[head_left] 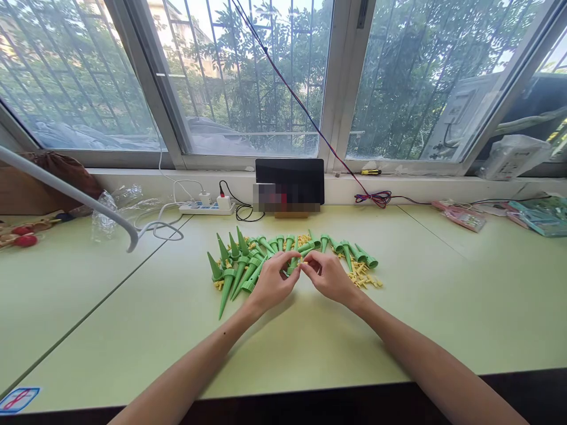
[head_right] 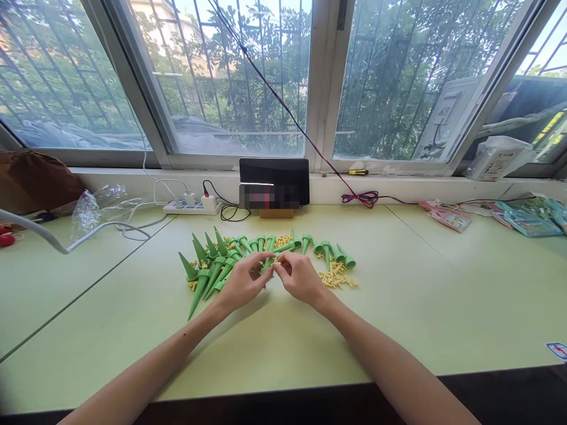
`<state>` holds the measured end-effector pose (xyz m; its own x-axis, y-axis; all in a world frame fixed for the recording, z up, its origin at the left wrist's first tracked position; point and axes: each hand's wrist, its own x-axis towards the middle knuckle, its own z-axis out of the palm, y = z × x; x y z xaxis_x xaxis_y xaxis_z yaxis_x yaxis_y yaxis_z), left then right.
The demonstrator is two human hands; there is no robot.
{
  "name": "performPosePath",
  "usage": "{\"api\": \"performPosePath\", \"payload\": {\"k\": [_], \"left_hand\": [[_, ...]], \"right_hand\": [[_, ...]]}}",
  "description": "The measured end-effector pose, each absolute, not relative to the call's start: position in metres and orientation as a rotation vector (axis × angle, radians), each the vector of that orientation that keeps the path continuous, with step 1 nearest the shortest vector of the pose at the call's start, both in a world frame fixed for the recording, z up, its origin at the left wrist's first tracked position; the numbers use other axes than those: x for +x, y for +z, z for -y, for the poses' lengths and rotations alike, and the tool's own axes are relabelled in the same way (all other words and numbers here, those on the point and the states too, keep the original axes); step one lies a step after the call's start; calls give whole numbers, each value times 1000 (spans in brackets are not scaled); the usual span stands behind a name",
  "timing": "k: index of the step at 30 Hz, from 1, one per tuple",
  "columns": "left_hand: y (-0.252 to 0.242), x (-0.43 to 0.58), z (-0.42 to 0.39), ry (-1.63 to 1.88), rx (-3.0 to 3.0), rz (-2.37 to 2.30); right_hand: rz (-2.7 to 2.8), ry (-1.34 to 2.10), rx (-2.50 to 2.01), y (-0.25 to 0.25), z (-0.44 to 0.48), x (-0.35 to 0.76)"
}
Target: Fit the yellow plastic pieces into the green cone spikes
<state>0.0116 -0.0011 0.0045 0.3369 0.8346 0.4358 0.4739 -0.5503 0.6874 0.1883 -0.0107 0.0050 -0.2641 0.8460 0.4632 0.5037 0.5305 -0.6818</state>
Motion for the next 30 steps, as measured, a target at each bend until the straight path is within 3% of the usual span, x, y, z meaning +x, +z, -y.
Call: {"api": "performPosePath", "payload": {"k": [30], "left_hand": [[4,13,1,1067,2199,-1148]], "right_hand": [[1977,408,-1199,-1,6,191]]}}
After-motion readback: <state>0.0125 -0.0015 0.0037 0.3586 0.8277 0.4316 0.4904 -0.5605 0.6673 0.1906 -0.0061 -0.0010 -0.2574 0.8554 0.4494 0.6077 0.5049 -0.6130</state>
